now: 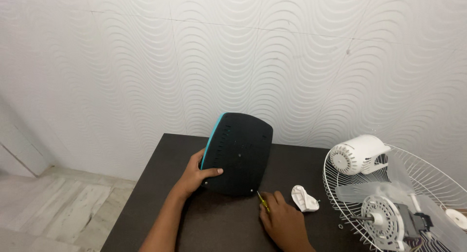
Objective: The person uses a screwdriver to remove screws from the base of a teal electric fan, then detaches the motor assembly from the fan cage. The person further disassembles the motor housing by removing a white plastic cap and separating the motor casing halves.
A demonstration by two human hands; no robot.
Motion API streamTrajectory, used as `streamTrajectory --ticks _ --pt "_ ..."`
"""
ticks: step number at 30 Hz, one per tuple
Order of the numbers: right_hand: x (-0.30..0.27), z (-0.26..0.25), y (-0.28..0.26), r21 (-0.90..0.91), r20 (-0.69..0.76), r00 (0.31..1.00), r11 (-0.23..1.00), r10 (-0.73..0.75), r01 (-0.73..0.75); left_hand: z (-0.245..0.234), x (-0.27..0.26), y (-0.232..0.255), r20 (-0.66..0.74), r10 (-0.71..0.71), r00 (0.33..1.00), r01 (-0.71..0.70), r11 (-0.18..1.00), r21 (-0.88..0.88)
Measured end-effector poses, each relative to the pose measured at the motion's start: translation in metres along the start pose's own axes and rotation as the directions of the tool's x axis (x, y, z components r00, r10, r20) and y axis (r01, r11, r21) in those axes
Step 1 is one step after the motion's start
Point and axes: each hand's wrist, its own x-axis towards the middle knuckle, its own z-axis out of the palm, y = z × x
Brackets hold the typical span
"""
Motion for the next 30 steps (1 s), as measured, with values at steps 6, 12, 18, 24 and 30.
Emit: streamTrajectory --ticks 6,12,18,24,30 --pt "-0.003 -0.001 -0.003 0.086 -0.089 0.995 0.996 0.04 -0.032 -0.009 0.0 0.011 -0.024 0.246 0.969 -0.246 0.969 0.015" --pt "-0.004 -0.007 -0.003 0.068 -0.036 0.995 0.994 0.089 -0.087 -0.011 -0.001 0.02 -0.179 0.213 0.961 -0.229 0.971 -0.073" --pt "-0.006 -0.011 -0.007 0.096 -0.09 0.994 0.994 0.064 -0.055 -0.01 0.001 0.014 -0.238 0.253 0.938 -0.276 0.959 -0.067" --pt "-0.006 -0.031 0.001 -0.027 -0.224 0.974 0.999 -0.032 0.027 -0.005 0.003 0.007 -0.197 0.018 0.98 0.001 0.995 0.097" --pt "-0.003 -0.075 0.041 -0.301 -0.116 0.983 0.949 -0.14 0.099 -0.004 0.003 0.005 -0.176 -0.117 0.977 0.138 0.984 0.112"
